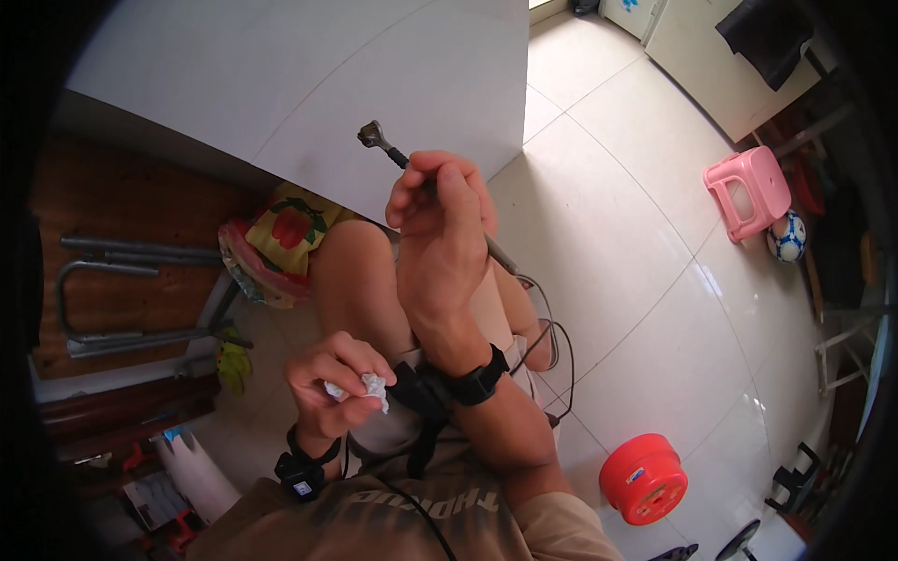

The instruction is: Using a small brush and filler material to repair a spot on a white wall while sitting on a stool.

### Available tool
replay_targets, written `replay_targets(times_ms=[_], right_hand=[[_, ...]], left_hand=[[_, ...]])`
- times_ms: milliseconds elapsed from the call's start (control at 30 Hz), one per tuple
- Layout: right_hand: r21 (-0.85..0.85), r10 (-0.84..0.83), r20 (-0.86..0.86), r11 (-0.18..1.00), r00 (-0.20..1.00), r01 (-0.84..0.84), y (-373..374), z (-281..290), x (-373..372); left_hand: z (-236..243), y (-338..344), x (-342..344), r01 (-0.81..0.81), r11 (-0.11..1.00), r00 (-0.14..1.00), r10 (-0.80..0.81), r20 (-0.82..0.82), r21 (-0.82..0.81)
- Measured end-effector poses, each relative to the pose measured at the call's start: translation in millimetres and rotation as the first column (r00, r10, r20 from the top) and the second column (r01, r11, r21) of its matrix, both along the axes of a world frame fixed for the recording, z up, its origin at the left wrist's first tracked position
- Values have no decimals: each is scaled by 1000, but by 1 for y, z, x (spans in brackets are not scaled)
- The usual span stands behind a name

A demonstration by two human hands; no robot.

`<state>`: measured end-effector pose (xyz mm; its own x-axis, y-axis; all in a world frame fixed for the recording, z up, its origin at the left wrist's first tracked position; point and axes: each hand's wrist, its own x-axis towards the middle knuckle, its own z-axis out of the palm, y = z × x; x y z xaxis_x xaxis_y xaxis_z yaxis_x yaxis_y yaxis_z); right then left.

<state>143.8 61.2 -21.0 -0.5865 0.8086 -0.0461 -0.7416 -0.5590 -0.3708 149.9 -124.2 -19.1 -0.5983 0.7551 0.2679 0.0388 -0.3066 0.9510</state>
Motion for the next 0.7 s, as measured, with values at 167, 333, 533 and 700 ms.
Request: replay_targets(times_ms=[167, 333, 533, 700], right_hand=[[-42, 15, -3, 999, 1000, -15, 0, 3, 1], [-17, 17, -2, 1000, 1000, -17, 4, 1, 2], [-13, 24, -7, 1000, 1000, -25, 1, 0, 1], [-13, 17, 13, 1000, 1000, -17, 2, 1, 1]], left_hand=[[4, -2, -1, -81, 997, 988, 79, 129, 5], [1, 8, 4, -52, 997, 994, 47, 98, 53], [-5, 4, 0, 10, 999, 997, -12, 70, 30], [-5, 2, -1, -78, 996, 990, 82, 115, -38]])
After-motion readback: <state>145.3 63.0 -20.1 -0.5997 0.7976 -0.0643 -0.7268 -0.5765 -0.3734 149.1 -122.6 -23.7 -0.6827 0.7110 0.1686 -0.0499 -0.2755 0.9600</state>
